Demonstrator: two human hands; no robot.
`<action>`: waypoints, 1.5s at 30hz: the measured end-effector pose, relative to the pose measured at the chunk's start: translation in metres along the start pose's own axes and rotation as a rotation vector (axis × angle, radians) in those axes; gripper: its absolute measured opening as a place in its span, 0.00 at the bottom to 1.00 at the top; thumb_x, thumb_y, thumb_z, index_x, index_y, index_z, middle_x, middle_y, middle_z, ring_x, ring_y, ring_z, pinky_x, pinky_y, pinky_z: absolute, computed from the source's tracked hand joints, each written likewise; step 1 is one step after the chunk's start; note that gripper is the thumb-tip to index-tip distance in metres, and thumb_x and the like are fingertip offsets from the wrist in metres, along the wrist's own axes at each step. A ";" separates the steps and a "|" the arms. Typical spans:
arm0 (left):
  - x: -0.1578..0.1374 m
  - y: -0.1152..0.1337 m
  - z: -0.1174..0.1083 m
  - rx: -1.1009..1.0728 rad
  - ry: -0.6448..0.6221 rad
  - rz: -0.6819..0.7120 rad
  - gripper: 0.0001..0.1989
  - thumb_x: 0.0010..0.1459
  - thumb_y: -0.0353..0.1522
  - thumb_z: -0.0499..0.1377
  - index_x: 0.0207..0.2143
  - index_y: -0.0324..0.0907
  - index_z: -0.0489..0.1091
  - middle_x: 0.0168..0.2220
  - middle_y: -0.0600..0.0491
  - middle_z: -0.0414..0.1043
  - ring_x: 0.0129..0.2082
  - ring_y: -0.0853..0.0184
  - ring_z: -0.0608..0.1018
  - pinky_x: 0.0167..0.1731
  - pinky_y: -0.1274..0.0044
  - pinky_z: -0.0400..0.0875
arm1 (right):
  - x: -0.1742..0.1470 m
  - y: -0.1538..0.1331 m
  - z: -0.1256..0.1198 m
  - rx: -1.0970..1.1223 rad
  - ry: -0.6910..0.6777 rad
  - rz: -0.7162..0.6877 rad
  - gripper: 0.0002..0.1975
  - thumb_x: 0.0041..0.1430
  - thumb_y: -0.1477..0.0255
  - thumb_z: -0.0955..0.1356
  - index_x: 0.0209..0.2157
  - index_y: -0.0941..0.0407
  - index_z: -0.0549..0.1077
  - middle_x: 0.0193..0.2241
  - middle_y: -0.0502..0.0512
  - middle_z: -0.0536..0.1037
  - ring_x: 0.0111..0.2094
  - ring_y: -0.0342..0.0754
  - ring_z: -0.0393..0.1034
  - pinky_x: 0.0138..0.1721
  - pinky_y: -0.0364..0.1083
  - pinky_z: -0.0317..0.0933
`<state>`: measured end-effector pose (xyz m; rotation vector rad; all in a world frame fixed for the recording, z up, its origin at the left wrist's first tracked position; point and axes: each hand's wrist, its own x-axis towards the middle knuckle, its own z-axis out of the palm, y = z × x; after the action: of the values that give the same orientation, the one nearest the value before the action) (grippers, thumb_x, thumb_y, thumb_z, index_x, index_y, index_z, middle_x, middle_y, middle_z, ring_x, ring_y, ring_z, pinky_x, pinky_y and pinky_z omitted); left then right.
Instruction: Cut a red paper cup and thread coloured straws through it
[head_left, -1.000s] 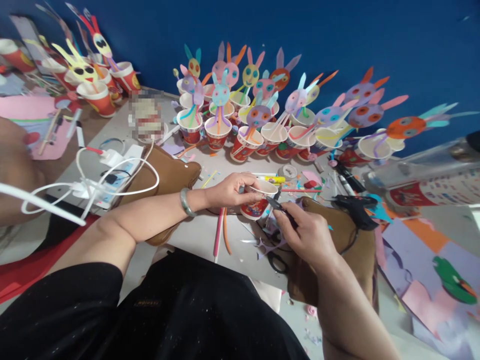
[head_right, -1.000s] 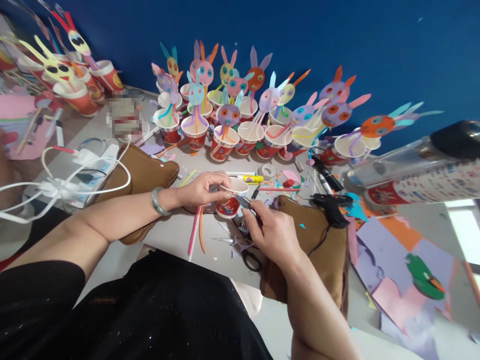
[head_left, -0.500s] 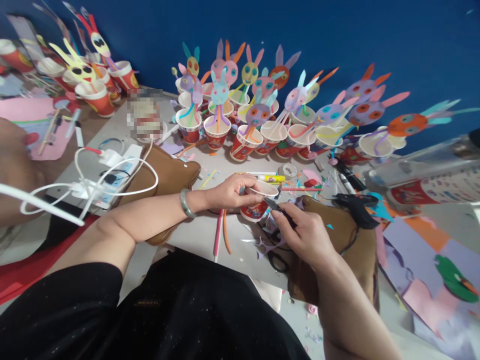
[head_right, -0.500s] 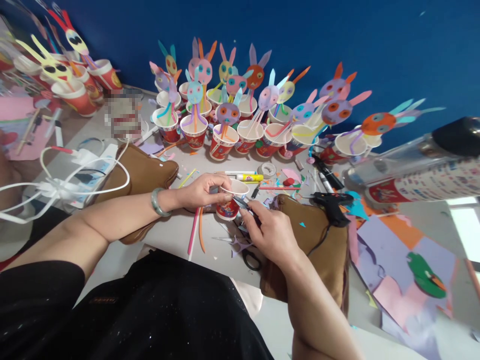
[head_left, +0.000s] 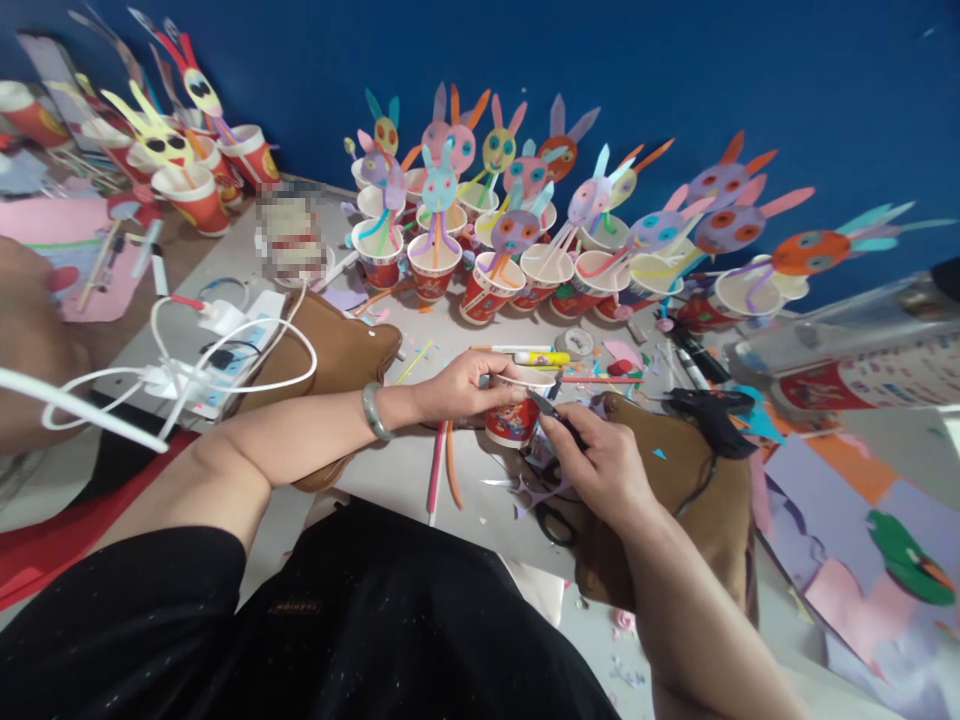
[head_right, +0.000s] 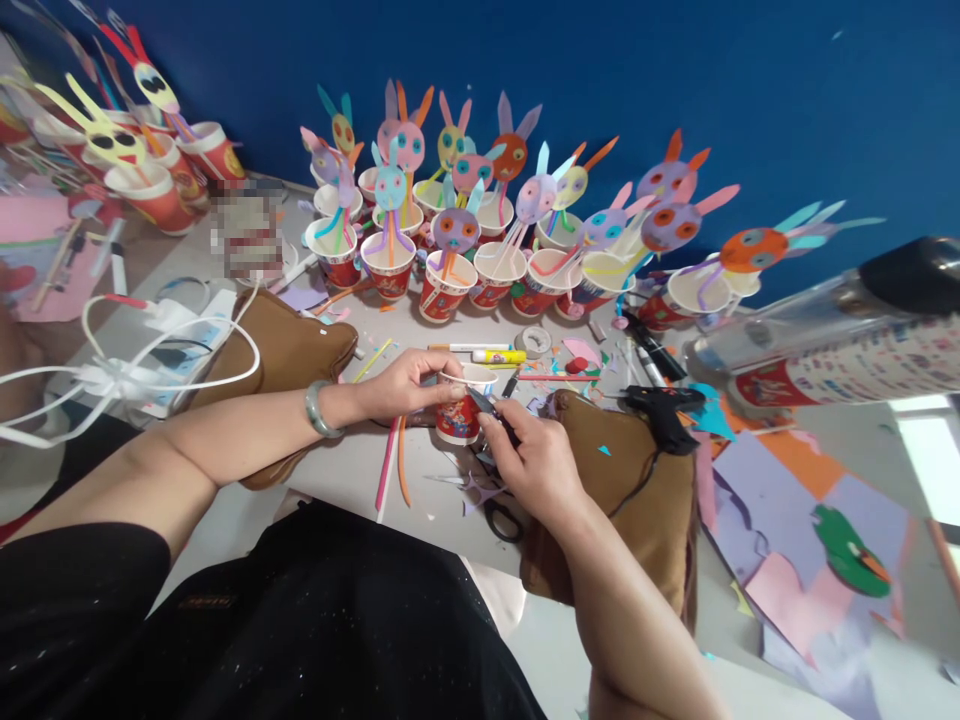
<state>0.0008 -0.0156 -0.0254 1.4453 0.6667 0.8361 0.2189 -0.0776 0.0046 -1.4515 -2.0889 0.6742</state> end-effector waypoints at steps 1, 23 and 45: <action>0.000 0.000 0.000 -0.008 0.005 0.002 0.21 0.56 0.47 0.67 0.32 0.35 0.73 0.27 0.54 0.72 0.27 0.74 0.71 0.31 0.80 0.66 | 0.000 0.001 0.001 0.007 0.002 0.006 0.15 0.68 0.61 0.64 0.32 0.56 0.74 0.18 0.47 0.69 0.19 0.42 0.61 0.23 0.41 0.57; 0.003 -0.001 0.000 0.039 0.019 0.066 0.18 0.55 0.43 0.69 0.34 0.34 0.78 0.32 0.50 0.78 0.32 0.71 0.76 0.36 0.78 0.70 | -0.001 -0.002 0.017 0.020 0.394 0.056 0.09 0.59 0.64 0.71 0.33 0.55 0.77 0.18 0.48 0.75 0.19 0.43 0.64 0.24 0.43 0.63; -0.013 0.000 0.013 0.591 0.045 0.420 0.15 0.67 0.41 0.58 0.34 0.41 0.77 0.32 0.51 0.78 0.35 0.67 0.77 0.44 0.72 0.66 | -0.009 0.003 0.034 -0.129 0.520 -0.183 0.04 0.59 0.71 0.69 0.36 0.54 0.76 0.23 0.48 0.79 0.18 0.43 0.68 0.22 0.42 0.61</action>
<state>0.0046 -0.0338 -0.0265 2.1555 0.6860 1.0468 0.2012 -0.0891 -0.0240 -1.3059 -1.8406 0.0740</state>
